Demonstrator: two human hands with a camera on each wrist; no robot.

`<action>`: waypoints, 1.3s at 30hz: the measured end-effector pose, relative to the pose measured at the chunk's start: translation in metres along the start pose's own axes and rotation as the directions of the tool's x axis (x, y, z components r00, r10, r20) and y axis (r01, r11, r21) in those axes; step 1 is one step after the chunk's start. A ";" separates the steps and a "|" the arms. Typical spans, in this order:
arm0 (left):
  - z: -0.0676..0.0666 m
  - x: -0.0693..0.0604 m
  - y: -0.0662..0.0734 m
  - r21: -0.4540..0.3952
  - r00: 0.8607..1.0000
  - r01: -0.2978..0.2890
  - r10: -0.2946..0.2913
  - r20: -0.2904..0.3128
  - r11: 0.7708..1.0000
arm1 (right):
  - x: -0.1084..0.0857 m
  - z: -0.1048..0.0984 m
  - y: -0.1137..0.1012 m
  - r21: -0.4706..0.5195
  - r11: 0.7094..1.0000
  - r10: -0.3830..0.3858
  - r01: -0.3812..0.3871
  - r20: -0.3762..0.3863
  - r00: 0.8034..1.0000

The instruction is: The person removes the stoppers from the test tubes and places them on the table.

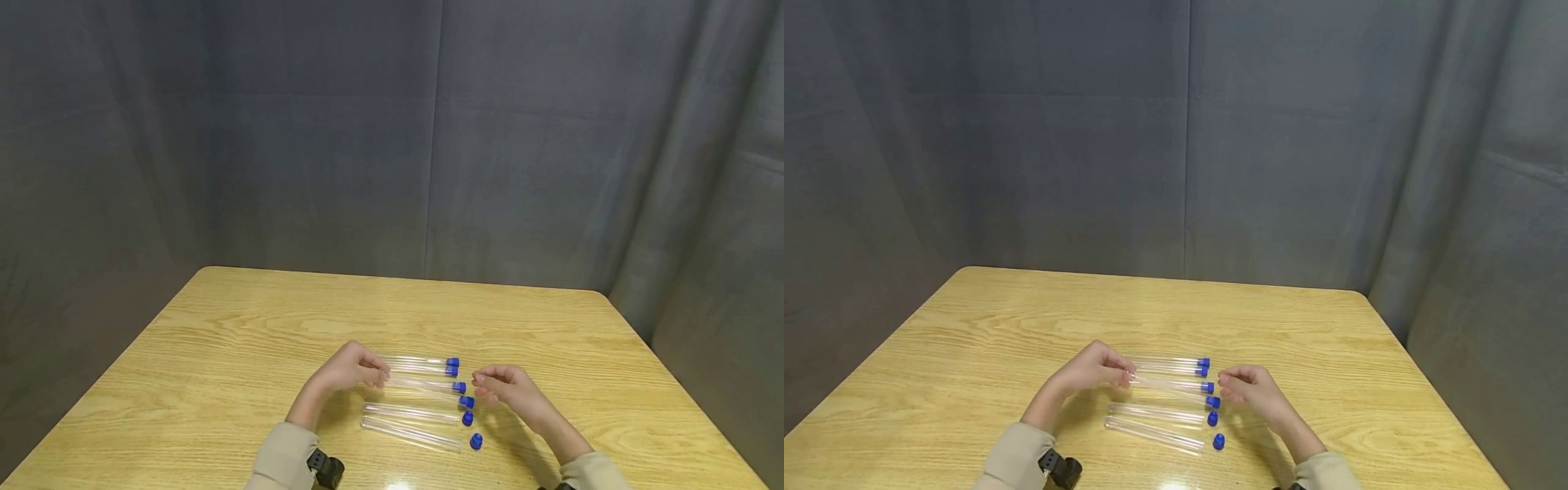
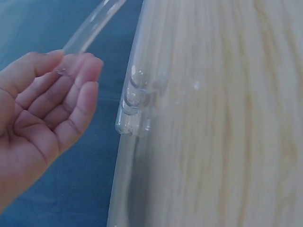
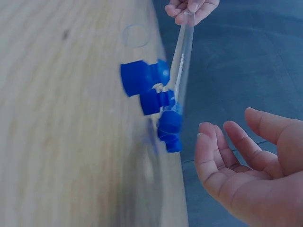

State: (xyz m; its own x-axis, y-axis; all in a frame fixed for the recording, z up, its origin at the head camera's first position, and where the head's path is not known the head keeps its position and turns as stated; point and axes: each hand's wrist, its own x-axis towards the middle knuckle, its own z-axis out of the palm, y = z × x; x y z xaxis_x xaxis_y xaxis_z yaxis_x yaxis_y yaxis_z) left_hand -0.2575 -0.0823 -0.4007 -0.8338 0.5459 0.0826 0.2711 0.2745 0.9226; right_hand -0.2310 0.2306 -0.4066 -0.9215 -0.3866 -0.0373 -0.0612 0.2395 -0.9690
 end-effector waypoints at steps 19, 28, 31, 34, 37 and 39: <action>-0.012 0.000 0.030 -0.222 0.988 -0.041 0.007 -0.153 0.974 | 0.006 -0.004 -0.033 -0.022 0.999 -0.050 0.046 -0.226 0.973; -0.014 -0.004 0.050 -0.260 0.981 -0.067 0.015 -0.195 0.963 | 0.003 -0.003 -0.044 0.070 0.964 -0.250 0.258 -0.109 0.962; -0.013 -0.006 0.054 -0.267 0.981 -0.070 0.018 -0.195 0.961 | 0.000 -0.003 -0.048 0.091 0.950 -0.291 0.299 -0.095 0.952; -0.012 -0.007 0.058 -0.255 0.981 -0.078 0.029 -0.192 0.964 | -0.002 -0.002 -0.050 0.108 0.942 -0.309 0.318 -0.094 0.946; -0.011 -0.007 0.061 -0.238 0.983 -0.082 0.039 -0.180 0.968 | -0.004 -0.002 -0.051 0.104 0.941 -0.311 0.323 -0.118 0.943; -0.010 -0.007 0.062 -0.231 0.984 -0.081 0.041 -0.172 0.969 | -0.004 -0.002 -0.051 0.084 0.943 -0.307 0.321 -0.145 0.941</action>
State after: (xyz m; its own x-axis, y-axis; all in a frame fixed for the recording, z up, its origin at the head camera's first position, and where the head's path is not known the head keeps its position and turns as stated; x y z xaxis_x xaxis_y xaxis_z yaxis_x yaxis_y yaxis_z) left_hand -0.2394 -0.0765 -0.3401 -0.8922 0.4122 0.1843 0.2193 0.0386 0.9749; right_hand -0.2245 0.2216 -0.3564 -0.9033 -0.3085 0.2981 -0.3214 0.0267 -0.9466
